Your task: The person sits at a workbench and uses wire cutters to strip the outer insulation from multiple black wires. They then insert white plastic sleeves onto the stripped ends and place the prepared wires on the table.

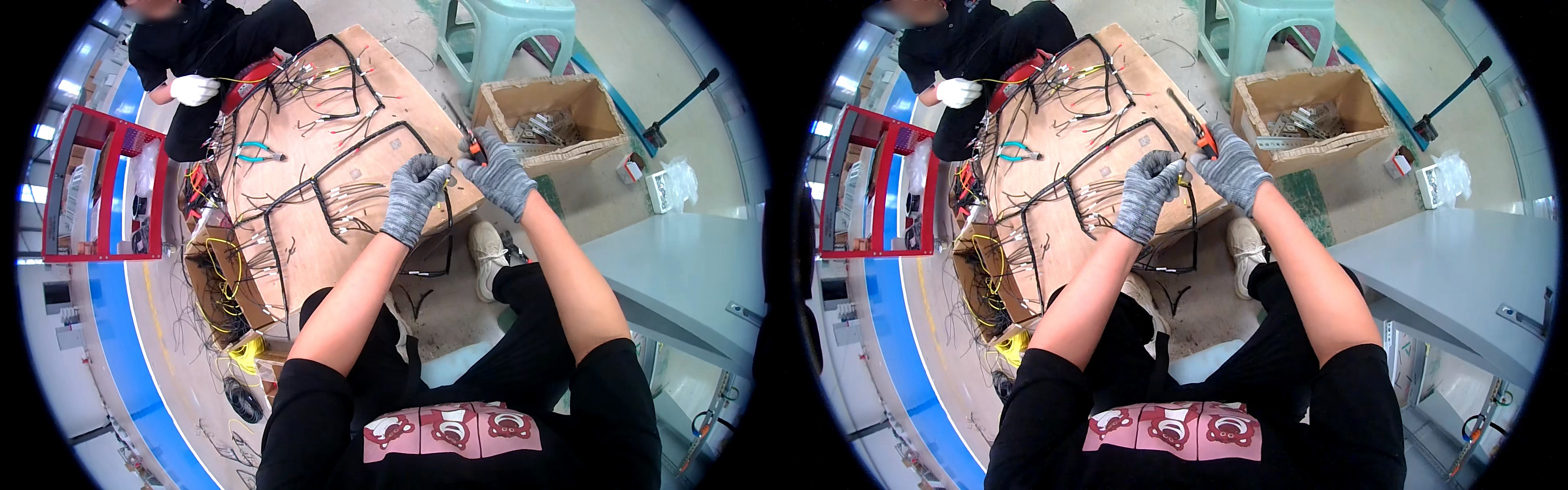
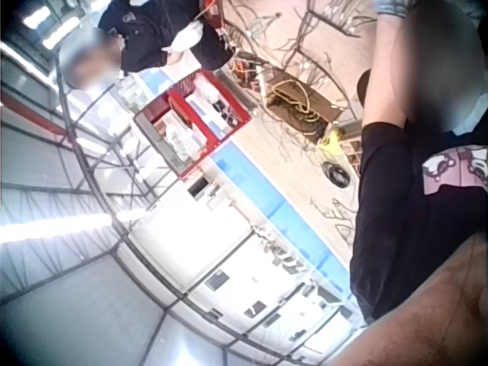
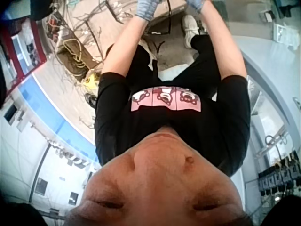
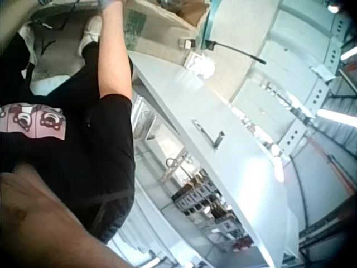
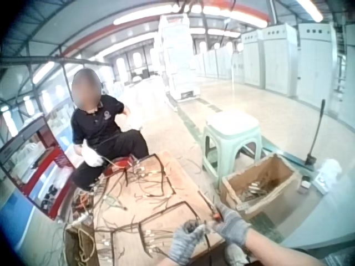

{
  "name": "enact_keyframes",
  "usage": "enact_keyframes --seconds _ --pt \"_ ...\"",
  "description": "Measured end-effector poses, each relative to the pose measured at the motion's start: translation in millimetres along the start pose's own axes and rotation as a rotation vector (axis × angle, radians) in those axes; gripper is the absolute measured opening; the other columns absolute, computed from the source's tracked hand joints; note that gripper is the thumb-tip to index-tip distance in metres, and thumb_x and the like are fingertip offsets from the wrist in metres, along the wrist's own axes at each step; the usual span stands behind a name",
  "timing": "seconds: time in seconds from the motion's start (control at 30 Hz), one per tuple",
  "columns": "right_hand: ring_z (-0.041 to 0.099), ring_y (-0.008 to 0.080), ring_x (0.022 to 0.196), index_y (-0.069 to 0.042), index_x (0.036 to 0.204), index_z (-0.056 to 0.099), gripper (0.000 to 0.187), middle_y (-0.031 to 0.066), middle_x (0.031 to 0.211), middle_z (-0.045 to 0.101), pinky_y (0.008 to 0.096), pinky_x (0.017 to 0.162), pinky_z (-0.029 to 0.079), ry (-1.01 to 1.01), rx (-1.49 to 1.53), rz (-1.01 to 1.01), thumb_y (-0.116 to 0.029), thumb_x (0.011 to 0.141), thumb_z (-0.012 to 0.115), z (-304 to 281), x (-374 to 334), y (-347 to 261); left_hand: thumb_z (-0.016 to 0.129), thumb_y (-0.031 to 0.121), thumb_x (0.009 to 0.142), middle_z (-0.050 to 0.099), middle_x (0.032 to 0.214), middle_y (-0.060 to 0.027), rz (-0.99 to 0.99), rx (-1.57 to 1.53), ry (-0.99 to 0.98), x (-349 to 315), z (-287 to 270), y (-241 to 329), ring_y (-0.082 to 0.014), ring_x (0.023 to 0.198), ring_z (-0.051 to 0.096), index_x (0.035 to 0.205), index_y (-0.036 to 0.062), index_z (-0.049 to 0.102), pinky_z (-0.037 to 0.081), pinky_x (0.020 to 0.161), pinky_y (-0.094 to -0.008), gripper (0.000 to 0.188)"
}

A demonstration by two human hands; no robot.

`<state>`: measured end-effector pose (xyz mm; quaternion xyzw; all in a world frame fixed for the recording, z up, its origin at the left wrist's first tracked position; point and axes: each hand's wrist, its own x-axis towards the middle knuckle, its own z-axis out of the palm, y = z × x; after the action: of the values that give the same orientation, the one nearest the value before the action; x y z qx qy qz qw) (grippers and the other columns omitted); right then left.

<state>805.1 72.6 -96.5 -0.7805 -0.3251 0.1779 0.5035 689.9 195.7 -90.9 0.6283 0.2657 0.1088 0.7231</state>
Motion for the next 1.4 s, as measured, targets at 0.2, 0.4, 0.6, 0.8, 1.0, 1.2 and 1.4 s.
enact_keyframes --seconds 0.2,0.4,0.6,0.8,1.0,1.2,1.4 --pt "0.054 0.0398 0.085 0.0 0.096 0.048 0.032 0.0225 0.087 0.056 0.0416 0.073 0.045 -0.176 -0.597 0.045 -0.009 0.069 0.063 -21.1 -15.6 -28.4 0.059 0.012 0.084 0.061 0.07 -0.0012 0.015 -0.13 0.026 -0.2 -11.5 4.1 -0.0043 0.051 0.047 0.088 0.0041 0.061 0.037 0.045 -0.0177 0.009" --pt "0.056 0.0377 0.086 -0.002 0.095 0.049 0.032 0.0207 0.088 0.057 0.0418 0.076 0.045 -0.161 -0.763 -0.002 -0.006 0.066 0.064 -17.5 -18.9 -43.0 0.057 0.008 0.084 0.059 0.067 0.0005 0.048 -0.19 0.045 0.1 -8.6 0.1 -0.0041 0.051 0.046 0.085 0.0038 0.06 0.037 0.047 -0.0188 0.005" --pt "0.057 0.0316 0.091 -0.003 0.103 0.05 0.039 0.0175 0.093 0.059 0.0408 0.081 0.044 -0.179 -0.827 0.032 -0.012 0.067 0.064 -20.7 -20.4 -47.3 0.057 0.007 0.083 0.059 0.066 -0.0001 0.079 -0.135 0.026 1.6 -7.5 0.1 -0.0042 0.051 0.046 0.084 0.0034 0.06 0.037 0.046 -0.0189 0.005" --pt "0.056 0.0341 0.091 -0.003 0.1 0.049 0.038 0.0188 0.093 0.058 0.0407 0.08 0.045 -0.199 -0.833 0.038 -0.009 0.067 0.064 -21.3 -19.7 -49.1 0.057 0.006 0.083 0.059 0.067 0.0002 0.096 -0.163 -0.006 3.9 -8.4 -3.7 -0.0039 0.051 0.045 0.084 0.0038 0.06 0.036 0.047 -0.0185 0.004" --pt "0.056 0.037 0.088 -0.003 0.099 0.047 0.037 0.0207 0.092 0.057 0.041 0.077 0.046 -0.225 -0.744 0.081 -0.009 0.067 0.065 -22.8 -21.9 -45.3 0.056 0.006 0.083 0.059 0.067 0.0008 0.081 -0.128 0.006 1.7 -5.9 0.6 -0.0037 0.051 0.045 0.085 0.0041 0.06 0.035 0.046 -0.0182 0.004" --pt "0.056 0.0388 0.086 -0.003 0.098 0.047 0.035 0.0214 0.088 0.058 0.042 0.074 0.046 -0.256 -0.718 0.142 -0.01 0.069 0.064 -22.3 -21.2 -50.8 0.056 0.006 0.084 0.059 0.068 0.001 0.078 -0.189 0.011 1.4 -6.0 0.5 -0.0038 0.052 0.045 0.086 0.0043 0.06 0.036 0.048 -0.0181 0.005" --pt "0.059 0.0276 0.071 -0.005 0.101 0.05 0.027 0.0116 0.081 0.06 0.0356 0.064 0.048 -0.41 -0.147 0.273 -0.013 0.077 0.06 -13.6 -25.2 -21.1 0.056 0.011 0.087 0.056 0.069 0.0009 0.116 -0.123 -0.01 4.0 -6.1 2.6 -0.0049 0.053 0.043 0.088 0.0049 0.059 0.035 0.049 -0.0183 0.007"
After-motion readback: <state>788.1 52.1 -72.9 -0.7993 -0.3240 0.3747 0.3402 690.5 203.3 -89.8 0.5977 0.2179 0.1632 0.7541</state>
